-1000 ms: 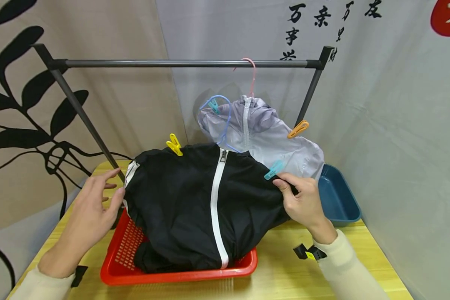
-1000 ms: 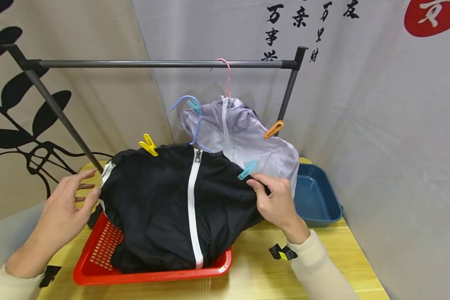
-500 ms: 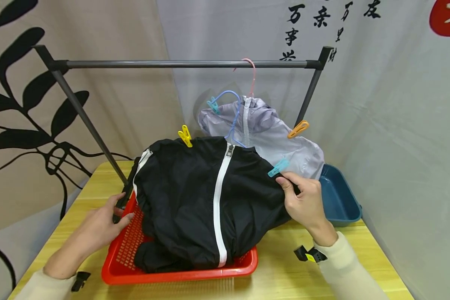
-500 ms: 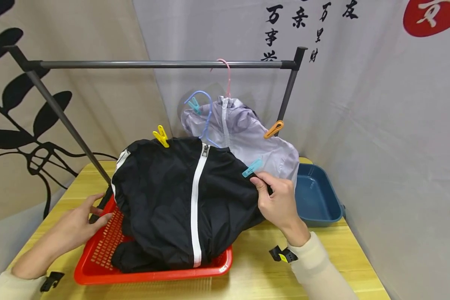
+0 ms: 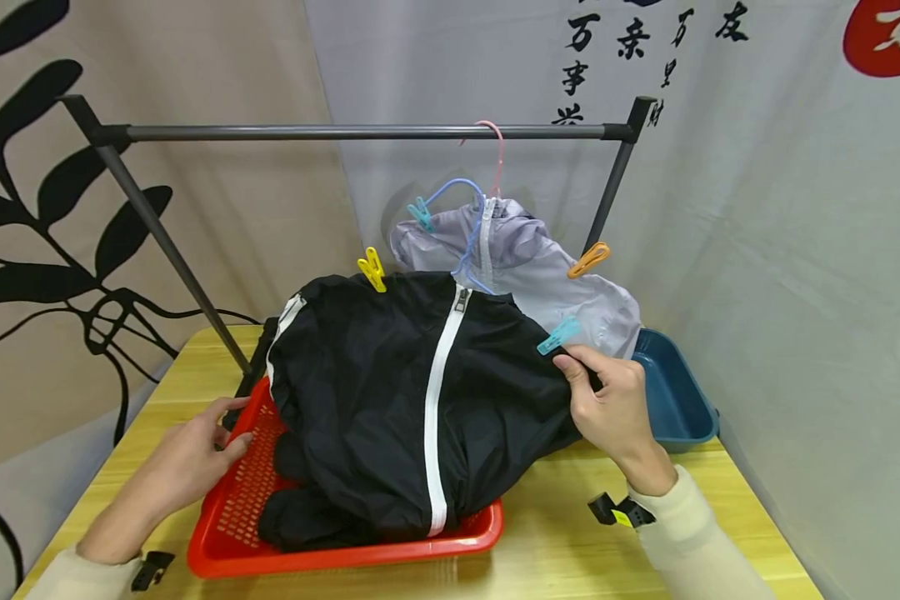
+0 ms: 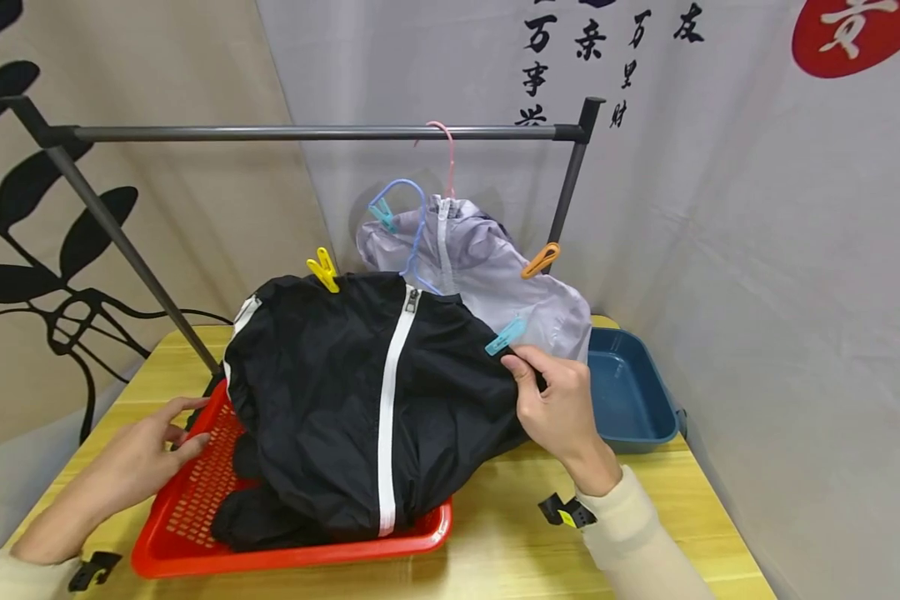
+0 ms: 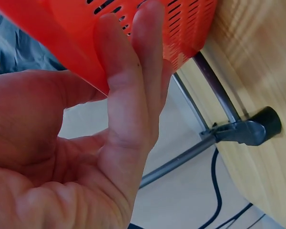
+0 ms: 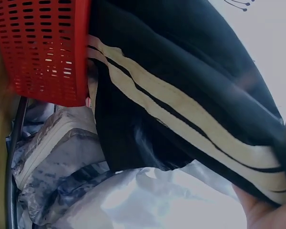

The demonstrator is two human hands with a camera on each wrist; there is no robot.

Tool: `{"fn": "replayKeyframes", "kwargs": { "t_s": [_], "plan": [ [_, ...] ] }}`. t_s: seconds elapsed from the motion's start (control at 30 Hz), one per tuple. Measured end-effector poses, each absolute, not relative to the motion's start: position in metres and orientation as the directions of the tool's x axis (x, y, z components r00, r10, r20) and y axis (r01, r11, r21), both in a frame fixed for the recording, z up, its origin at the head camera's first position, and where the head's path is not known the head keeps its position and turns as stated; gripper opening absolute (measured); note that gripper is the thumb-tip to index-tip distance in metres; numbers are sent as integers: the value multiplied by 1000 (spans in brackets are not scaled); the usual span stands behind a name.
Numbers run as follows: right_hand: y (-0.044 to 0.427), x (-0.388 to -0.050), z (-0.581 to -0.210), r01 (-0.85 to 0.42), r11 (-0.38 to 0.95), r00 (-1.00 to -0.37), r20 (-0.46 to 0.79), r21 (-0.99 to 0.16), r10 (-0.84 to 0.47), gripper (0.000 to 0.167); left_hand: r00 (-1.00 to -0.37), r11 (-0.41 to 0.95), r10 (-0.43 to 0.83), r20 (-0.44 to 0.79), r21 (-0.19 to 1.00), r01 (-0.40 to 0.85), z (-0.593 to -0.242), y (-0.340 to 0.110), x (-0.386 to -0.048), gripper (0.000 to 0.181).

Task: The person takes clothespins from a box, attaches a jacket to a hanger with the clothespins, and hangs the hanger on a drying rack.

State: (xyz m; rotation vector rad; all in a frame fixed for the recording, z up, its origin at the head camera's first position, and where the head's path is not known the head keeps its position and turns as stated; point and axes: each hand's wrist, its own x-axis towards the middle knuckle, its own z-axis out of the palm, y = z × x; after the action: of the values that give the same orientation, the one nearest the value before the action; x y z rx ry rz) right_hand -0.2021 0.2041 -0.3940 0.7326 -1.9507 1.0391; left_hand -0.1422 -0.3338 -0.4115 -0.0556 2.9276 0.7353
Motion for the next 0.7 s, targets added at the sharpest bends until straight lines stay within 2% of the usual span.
{"fn": "replayKeyframes", "kwargs": {
  "t_s": [0.47,0.7],
  "plan": [
    [204,-201,-395,-764,494,-522,848,-415,-95,15,-959,786,-33,-282,586,-199,-409,-367,-137,75],
    [204,-200,-395,-766,489,-520,849,-417,-91,15,-951,786,-34,-307,580,-215,-408,-385,-137,77]
  ]
}}
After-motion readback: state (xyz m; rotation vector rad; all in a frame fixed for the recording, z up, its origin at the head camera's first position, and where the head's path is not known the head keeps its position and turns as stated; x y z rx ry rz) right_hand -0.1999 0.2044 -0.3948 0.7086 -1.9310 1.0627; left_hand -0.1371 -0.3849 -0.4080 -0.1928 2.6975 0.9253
